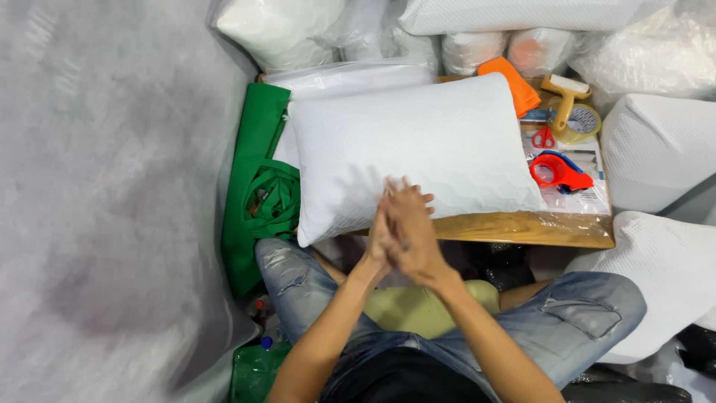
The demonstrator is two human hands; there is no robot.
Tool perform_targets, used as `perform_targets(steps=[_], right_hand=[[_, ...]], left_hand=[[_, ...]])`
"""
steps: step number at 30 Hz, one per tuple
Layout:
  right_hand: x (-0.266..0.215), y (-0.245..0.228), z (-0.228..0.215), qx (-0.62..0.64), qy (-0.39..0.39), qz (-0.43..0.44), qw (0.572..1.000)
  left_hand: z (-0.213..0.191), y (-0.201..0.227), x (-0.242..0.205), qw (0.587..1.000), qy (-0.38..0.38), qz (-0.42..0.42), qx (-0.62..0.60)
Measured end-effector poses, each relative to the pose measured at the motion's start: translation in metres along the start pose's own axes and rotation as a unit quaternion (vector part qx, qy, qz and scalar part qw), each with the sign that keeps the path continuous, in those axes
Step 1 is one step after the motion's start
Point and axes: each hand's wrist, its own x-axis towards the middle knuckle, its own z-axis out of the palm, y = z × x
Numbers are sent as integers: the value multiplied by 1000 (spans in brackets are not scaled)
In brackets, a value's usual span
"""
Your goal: The person is cleaning a white foam pillow using a lint roller and an orange cloth, while surrounded by other pillows.
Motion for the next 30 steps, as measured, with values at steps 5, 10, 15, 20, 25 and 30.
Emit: perform_targets(steps=[5,10,15,20,25,30], right_hand=[[7,59,-10,-20,-74,-15,997],[36,82,-45,-111,196,191,955],[59,129,-41,-263,139,149,943],[65,107,37,-386,-10,61,921],[-31,62,140,28,-289,-250,924],[73,73,55,-145,9,-159,976]], left_hand=[[66,37,-14,969,168,-107,-149],[23,20,-15,992,-4,102,76],[-79,49,30,712,387,230,539],[-132,76,39,863,363,90,340],[-194,84,29,934,353,55,8],[-150,116,-5,907,409,57,88]])
